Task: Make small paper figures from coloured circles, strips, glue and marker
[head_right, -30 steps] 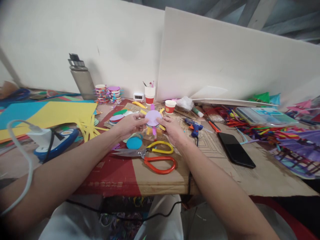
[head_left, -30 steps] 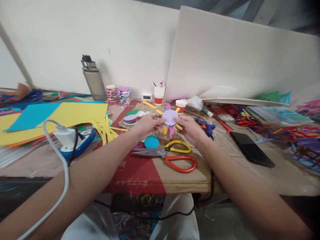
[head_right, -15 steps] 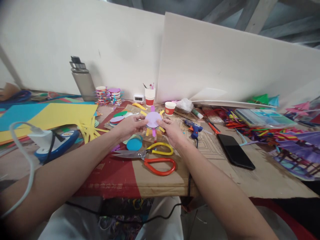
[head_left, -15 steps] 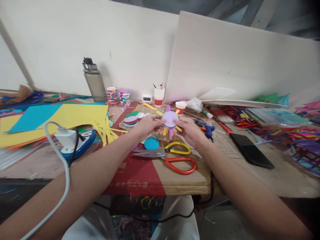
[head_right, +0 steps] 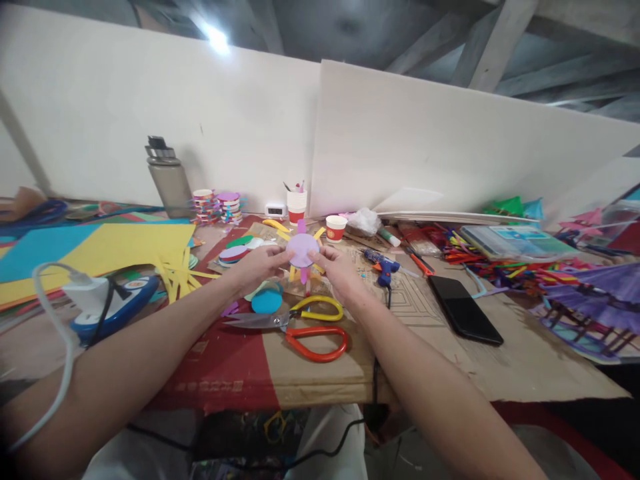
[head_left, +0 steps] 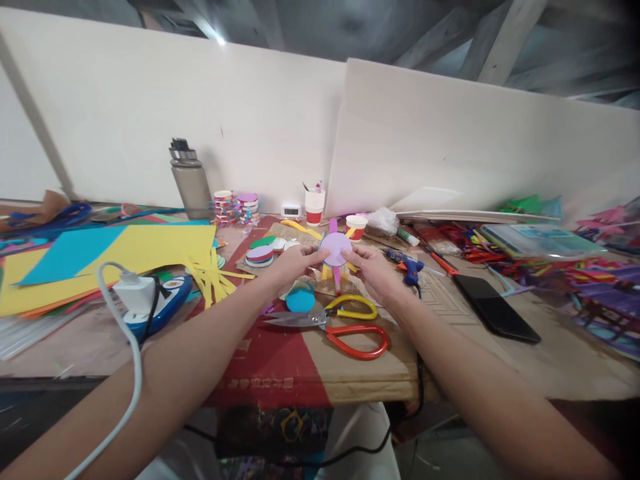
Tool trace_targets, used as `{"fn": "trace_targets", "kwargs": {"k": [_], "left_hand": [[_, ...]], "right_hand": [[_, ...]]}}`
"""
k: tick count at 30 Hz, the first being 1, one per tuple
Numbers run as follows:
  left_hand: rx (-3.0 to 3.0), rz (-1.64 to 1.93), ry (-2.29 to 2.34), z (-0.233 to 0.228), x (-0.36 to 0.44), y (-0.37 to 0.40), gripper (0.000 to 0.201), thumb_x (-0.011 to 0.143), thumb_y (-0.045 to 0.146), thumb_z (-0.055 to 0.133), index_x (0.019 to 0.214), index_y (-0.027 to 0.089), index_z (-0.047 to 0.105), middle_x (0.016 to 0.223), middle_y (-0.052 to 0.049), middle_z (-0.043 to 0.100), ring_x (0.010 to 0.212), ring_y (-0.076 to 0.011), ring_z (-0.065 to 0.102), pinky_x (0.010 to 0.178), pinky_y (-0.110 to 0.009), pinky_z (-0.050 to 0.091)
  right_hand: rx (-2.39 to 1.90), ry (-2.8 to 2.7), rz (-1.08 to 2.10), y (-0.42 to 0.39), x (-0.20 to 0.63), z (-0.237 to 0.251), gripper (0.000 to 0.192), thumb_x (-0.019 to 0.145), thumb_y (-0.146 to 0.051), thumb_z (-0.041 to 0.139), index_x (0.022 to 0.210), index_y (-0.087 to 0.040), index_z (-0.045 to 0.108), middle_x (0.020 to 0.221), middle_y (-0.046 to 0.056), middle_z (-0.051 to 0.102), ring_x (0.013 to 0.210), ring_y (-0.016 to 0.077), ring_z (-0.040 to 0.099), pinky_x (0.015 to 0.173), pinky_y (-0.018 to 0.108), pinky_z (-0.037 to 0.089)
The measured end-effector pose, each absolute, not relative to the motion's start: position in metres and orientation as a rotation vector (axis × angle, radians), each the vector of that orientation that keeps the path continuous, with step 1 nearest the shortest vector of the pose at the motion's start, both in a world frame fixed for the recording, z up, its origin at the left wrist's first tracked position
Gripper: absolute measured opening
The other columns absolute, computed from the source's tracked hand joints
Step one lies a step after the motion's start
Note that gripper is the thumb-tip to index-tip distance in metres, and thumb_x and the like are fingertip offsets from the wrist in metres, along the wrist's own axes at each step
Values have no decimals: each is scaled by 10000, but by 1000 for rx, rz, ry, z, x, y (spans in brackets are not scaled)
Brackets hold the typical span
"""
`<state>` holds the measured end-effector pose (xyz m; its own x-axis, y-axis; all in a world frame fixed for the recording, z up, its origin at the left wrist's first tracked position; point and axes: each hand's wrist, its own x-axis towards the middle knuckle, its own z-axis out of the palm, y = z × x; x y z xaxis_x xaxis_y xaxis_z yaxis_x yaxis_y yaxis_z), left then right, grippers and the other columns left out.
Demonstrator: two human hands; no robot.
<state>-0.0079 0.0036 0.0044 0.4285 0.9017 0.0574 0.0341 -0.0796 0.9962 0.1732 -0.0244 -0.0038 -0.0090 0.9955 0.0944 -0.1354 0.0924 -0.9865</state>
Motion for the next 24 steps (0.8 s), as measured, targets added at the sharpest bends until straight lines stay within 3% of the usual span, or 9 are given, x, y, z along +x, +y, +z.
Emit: {"fn": "trace_targets", "kwargs": {"k": [11,14,19,24], "left_hand": [[1745,927,942,-1,-10,7,422,677,505,752,910,154,757,873,-34,743,817,-194,626,752,-275,445],[1749,960,937,2,-10,4,425,693,506,745,940,160,754,889,-27,744,807,-182,627,742,-262,440],[1665,1038,928,3,-8,2,392,657,505,773,812,145,752,799,-26,731,730,-158,603,709,-255,438],[1418,1142,847,4,-10,9,436,585,474,836,833,125,749,806,-57,726,725,-147,610,726,-267,460]], "right_hand": [[-982,-1388,1001,-17,177,-11,315,610,-459,776,699,-194,632,669,-17,624,662,138,528,688,290,418],[-992,-1410,987,-17,177,-11,289,618,-436,765,702,-190,640,684,-11,634,671,142,539,693,294,430],[-992,-1425,989,-18,174,-12,311,624,-466,749,729,-189,653,720,3,660,692,152,557,705,303,442],[-1071,-1355,899,-13,184,-7,418,670,-540,703,900,-192,676,871,30,697,759,152,577,691,281,435]]}}
